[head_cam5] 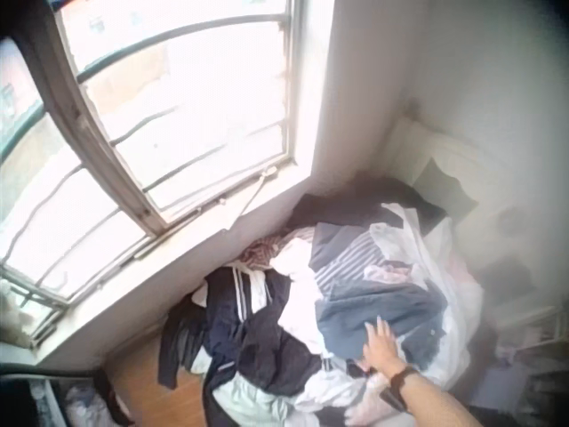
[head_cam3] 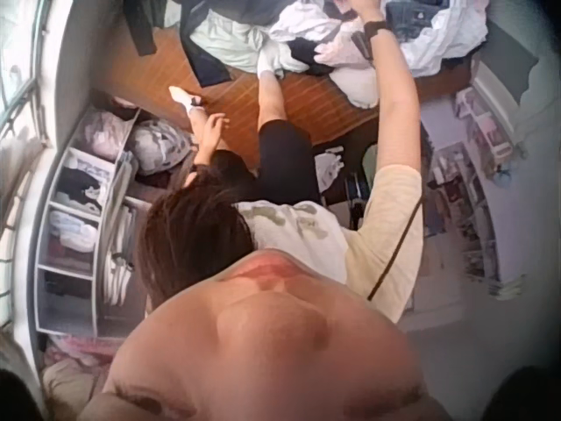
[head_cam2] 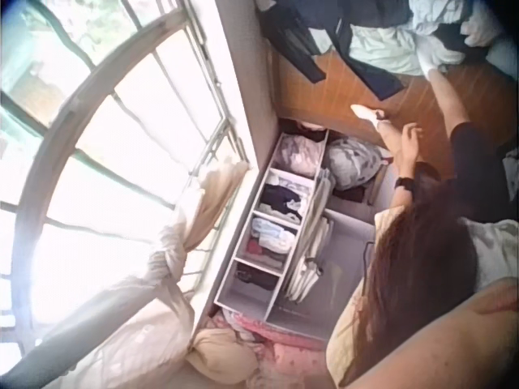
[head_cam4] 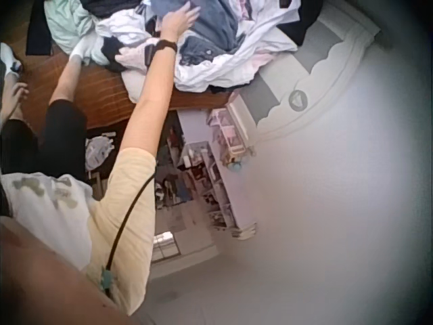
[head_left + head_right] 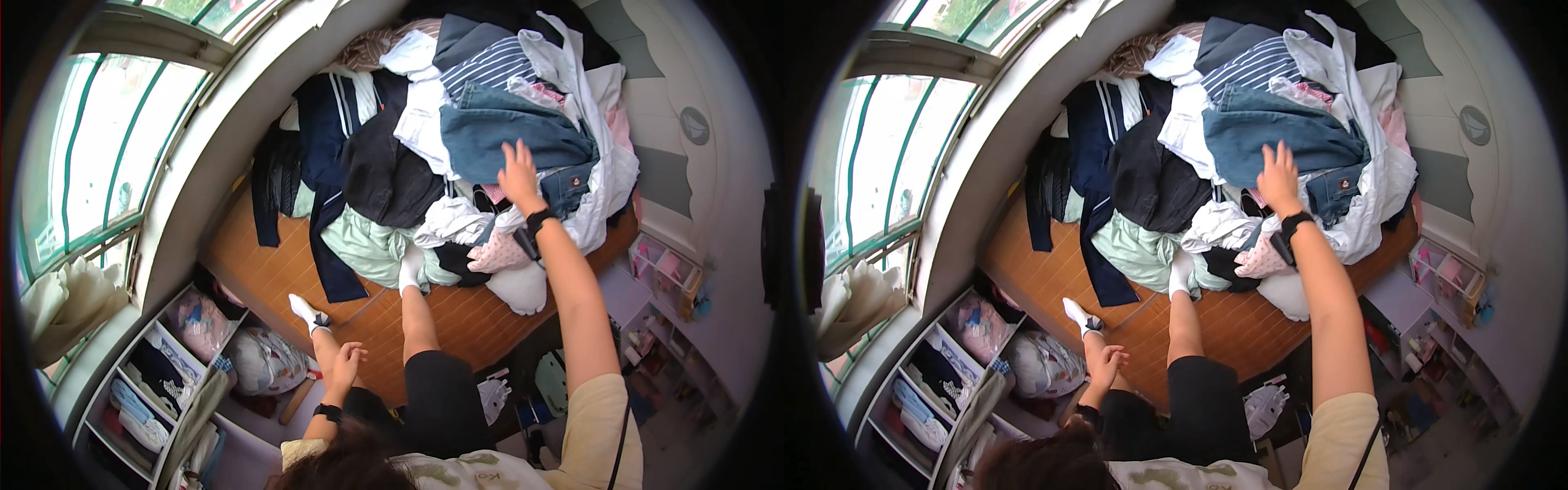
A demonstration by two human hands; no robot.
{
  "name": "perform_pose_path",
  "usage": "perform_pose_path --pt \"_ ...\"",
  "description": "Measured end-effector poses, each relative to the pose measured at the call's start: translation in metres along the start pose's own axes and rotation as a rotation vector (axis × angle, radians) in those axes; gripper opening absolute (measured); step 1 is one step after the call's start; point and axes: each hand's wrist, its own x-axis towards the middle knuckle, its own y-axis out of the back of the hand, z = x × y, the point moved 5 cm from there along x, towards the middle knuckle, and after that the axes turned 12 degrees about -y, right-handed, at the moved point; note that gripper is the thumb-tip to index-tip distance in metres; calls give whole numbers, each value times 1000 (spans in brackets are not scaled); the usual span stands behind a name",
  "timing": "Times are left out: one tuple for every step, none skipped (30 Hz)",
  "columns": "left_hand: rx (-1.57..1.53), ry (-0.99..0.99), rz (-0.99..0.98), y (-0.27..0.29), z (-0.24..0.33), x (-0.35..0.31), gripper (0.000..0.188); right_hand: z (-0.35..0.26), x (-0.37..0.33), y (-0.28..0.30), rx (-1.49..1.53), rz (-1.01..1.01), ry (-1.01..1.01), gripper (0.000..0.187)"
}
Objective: The person folds a pair of trousers and a pair of jeans by hand, placing the folded trousers into a closet shelf before picking up the jeans from a pile on the bed.
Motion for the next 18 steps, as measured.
perform_pose_path --pt "2 18 4 1 -6 -4 20 -1 13 11 9 29 -14 69" --pt "-17 29 9 0 -14 -10 20 -8 25 22 -21 80 1 72" --pt "-24 54 29 0 -14 -14 20 -7 37 32 -42 132 3 76" --pt "-30 76 51 0 -16 -15 20 -6 47 39 -81 102 -22 78" --pt "-35 82 53 0 -23 -16 20 -5 57 43 -120 73 -47 80" --pt "-46 75 37 -2 -33 -16 21 5 67 43 -124 2 -76 82" --pt "-57 69 22 -6 -34 -16 24 14 73 42 -143 -46 -87 80" --pt "-62 70 22 -10 -35 -14 24 26 80 36 -180 -196 -180 76" --pt "-84 73 13 -16 -24 -13 23 31 80 32 -213 -350 -271 73" --pt "-108 77 6 -22 -16 -15 23 27 76 34 -283 -368 -235 58" --pt "-111 83 13 -27 -12 -17 23 25 69 27 -285 -374 -228 58" --pt "-134 71 27 -32 -7 -16 21 22 60 17 -376 -419 -134 46" --pt "-159 59 32 -35 -5 -14 20 23 49 4 -473 -462 -47 35" --pt "-162 56 27 -37 -8 -11 20 25 36 -9 -467 -459 4 24" --pt "-199 55 22 -41 -13 -9 20 28 20 -24 -462 -456 55 17" --pt "-234 53 16 -44 -15 -6 20 31 2 -32 -465 -346 124 15" --pt "-239 52 8 -47 -13 -4 20 34 -18 -37 -469 -238 193 15" --pt "-242 53 11 -48 -7 -4 20 35 -37 -41 -458 -238 183 16"
